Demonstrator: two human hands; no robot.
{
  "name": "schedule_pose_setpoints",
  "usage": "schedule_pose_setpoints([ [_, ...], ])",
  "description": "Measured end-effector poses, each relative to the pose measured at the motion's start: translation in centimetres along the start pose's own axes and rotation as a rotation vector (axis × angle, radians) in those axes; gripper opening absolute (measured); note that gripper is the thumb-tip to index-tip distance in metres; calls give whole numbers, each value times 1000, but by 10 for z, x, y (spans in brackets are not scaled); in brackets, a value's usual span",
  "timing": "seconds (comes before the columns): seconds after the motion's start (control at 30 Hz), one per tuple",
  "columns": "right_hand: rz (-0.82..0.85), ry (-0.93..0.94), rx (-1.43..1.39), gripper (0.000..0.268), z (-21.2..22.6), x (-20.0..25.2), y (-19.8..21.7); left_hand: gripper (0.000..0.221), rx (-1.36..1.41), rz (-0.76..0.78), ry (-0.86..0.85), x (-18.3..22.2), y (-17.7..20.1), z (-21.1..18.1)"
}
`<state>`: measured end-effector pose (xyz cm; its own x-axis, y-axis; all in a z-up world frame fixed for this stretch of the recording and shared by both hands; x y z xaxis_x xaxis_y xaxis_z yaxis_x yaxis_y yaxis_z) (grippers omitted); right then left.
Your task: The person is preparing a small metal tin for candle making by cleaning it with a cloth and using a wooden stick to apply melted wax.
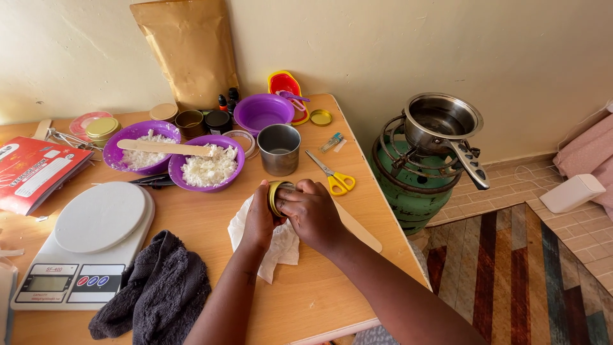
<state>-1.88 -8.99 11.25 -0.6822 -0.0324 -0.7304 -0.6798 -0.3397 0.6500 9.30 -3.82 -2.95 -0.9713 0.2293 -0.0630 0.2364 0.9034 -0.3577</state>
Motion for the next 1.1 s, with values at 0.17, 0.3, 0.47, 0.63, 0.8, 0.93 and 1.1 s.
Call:
schedule_pose_setpoints([
  [0.17,27,-42,6,24,2,-4,6,49,-52,15,-32,2,-1,-10],
  [0.3,-141,-34,-114,27,5,-1,27,47,-60,-24,-17,12,-2,-26],
  [0.47,-66,-55,-224,16,7,-12,30,45,-3,-101,-1,2,8,-8],
  [0.63,147,-76,-340,30,8,-9,14,47,79,-171,27,-2,20,-6],
  [0.8,318,-105,-201,62,5,0,-6,50,115,-194,125,10,11,-12],
  [0.93,417,-197,-7,66,-4,9,-32,49,43,-192,126,6,17,-7],
  [1.1,406,-306,129,62,-15,14,-44,49,-338,-79,-32,3,17,-26],
])
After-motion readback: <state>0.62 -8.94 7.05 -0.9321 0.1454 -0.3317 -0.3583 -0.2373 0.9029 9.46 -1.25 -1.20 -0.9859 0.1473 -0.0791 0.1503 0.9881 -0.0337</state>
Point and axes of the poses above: each hand's wrist, its own x-axis away from the middle knuckle, its own y-axis out of the back of the hand, z = x × y, the point moved 10 cm from there along -x, towards the middle knuckle, and after that the axes turned 12 degrees about -y, right-handed, at the moved point
